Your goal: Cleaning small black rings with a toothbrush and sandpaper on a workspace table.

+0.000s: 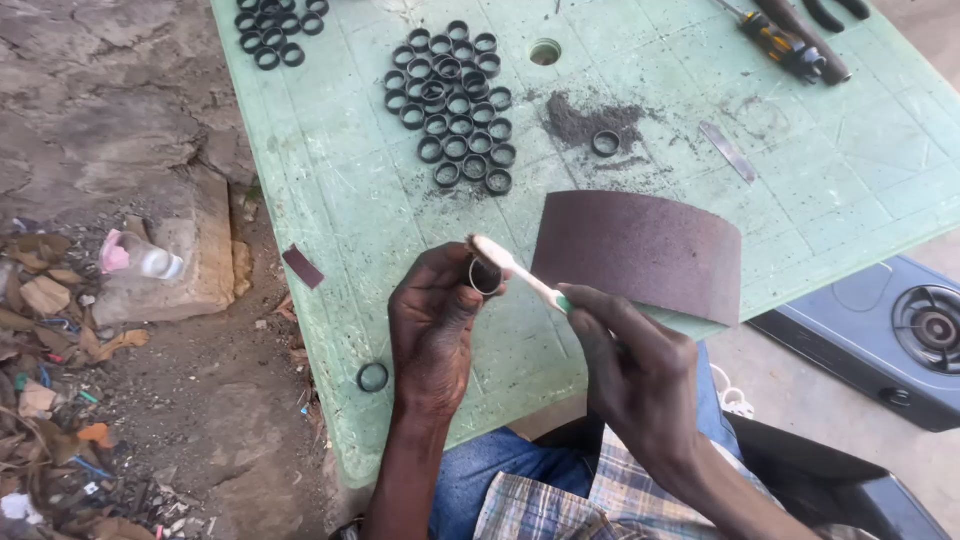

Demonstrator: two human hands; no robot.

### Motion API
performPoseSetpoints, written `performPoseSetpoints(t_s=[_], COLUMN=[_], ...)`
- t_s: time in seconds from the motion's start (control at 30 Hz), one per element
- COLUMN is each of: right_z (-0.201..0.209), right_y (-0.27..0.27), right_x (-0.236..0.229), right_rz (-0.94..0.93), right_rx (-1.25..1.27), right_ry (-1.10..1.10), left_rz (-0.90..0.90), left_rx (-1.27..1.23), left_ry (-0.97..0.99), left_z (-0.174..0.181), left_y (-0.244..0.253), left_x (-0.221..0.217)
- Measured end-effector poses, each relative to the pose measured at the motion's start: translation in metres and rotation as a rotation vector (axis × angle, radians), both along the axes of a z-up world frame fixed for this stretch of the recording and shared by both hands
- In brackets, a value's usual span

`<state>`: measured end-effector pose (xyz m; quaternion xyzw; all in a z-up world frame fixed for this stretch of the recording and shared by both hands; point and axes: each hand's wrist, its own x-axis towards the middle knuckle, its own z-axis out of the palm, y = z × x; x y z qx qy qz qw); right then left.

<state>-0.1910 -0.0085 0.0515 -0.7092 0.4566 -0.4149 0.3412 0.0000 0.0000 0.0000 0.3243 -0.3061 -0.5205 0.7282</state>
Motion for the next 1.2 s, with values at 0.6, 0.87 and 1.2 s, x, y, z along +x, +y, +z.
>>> performPoseSetpoints(t_s=[0.6, 0.87, 1.2], right_z=[-0.026, -0.007, -0.01], right_y=[0.017, -0.015, -0.019], right_x=[-0.062, -0.064, -0.039], right_rz=[0.298, 0.011, -0.077], right_rx=[0.997, 0.326, -0.206], right_ry=[-0.233, 0.064, 0.186], left_rz=[0.135, 0.195, 0.08], left_rx=[-0.069, -0.054, 0.006], left_ry=[-0.122, -0.679, -0.509], left_z=[0.022, 0.032, 0.028], left_y=[0.001, 0.004, 0.012], left_x=[0.016, 0.006, 0.007])
